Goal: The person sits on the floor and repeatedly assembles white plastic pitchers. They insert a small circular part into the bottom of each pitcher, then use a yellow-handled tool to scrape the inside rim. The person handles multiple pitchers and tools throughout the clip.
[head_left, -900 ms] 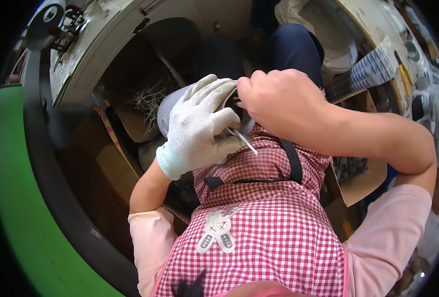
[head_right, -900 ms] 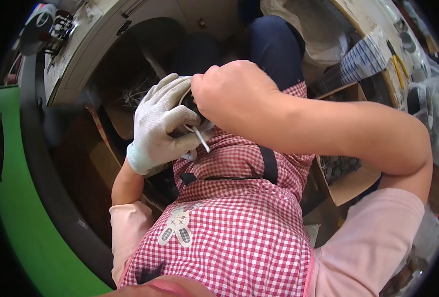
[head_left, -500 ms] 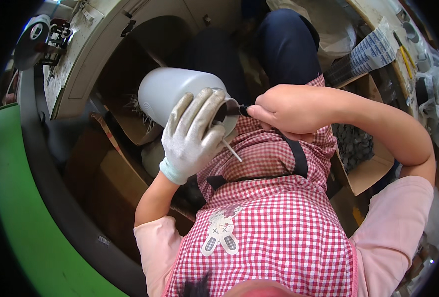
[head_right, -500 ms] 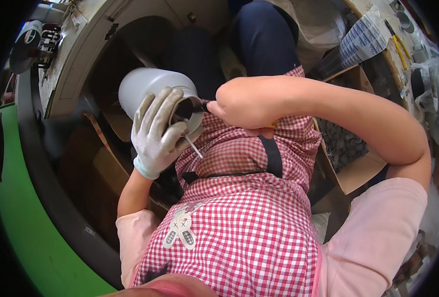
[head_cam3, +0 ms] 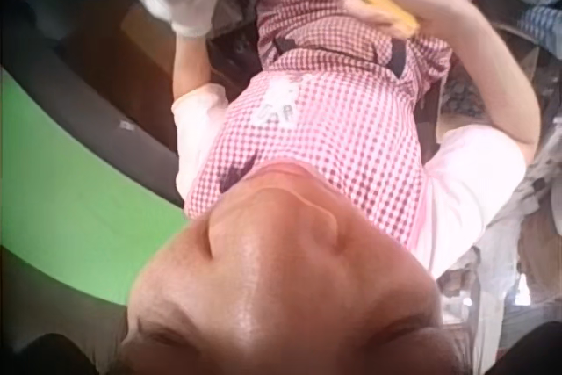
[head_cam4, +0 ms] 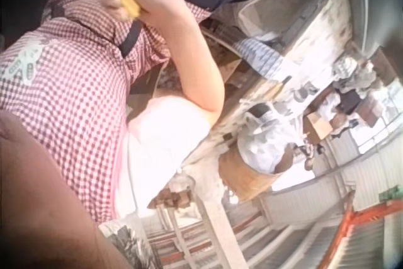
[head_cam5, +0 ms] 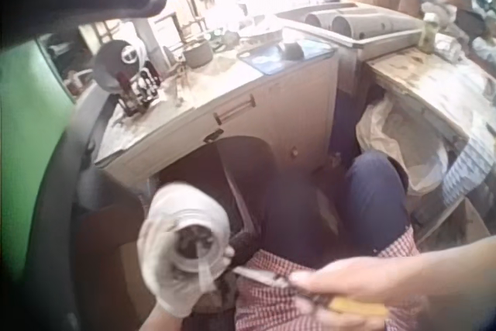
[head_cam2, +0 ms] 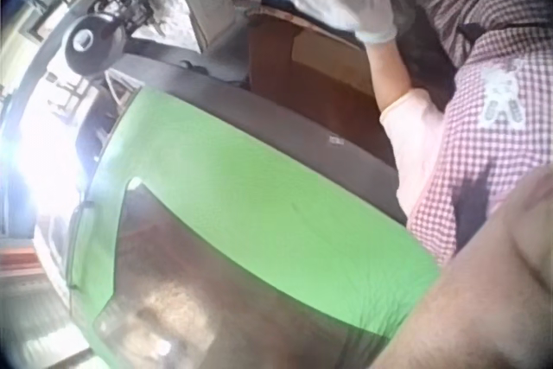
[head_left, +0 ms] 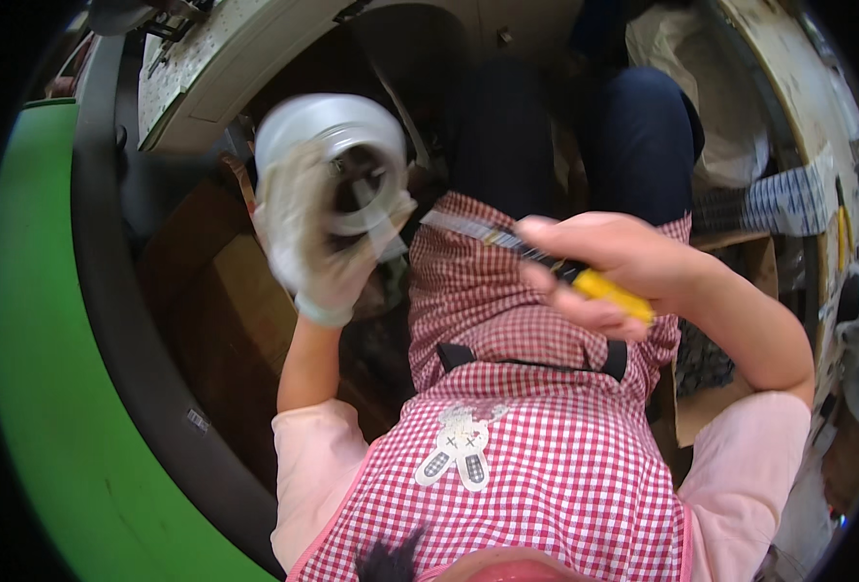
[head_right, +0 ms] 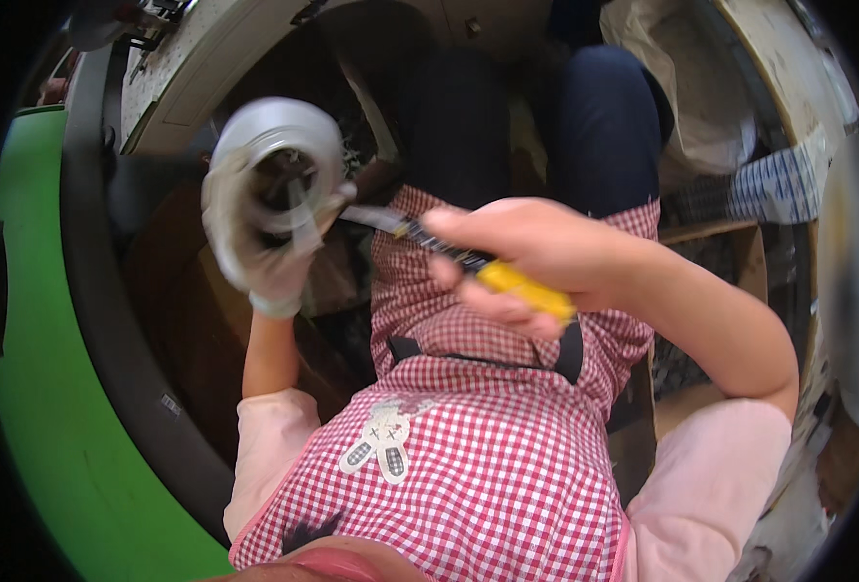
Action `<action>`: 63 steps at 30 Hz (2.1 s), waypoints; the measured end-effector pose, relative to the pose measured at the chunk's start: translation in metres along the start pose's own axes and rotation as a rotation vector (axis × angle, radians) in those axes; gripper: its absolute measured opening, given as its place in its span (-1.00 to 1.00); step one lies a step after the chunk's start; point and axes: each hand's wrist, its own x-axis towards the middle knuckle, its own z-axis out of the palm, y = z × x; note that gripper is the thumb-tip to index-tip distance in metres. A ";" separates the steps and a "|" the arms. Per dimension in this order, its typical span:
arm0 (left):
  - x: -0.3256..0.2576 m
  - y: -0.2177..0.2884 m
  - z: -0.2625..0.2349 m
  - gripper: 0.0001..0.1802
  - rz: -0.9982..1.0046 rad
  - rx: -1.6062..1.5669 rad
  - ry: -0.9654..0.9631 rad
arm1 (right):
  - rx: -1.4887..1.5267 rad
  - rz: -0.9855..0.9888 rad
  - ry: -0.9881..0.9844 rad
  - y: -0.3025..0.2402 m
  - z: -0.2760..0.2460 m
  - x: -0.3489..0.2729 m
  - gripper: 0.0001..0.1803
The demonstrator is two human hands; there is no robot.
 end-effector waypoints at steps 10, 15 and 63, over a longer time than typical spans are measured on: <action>0.002 -0.083 -0.006 -0.36 -0.237 0.225 0.458 | -1.478 0.251 2.194 -0.066 -0.294 -0.305 -0.55; 0.015 -0.090 -0.008 -0.35 -0.332 0.304 0.394 | -2.113 0.131 2.484 -0.049 -0.337 -0.339 -0.70; 0.031 0.090 0.030 0.01 0.030 -0.494 -0.150 | -2.108 -0.759 0.667 -0.008 0.045 -0.027 -0.85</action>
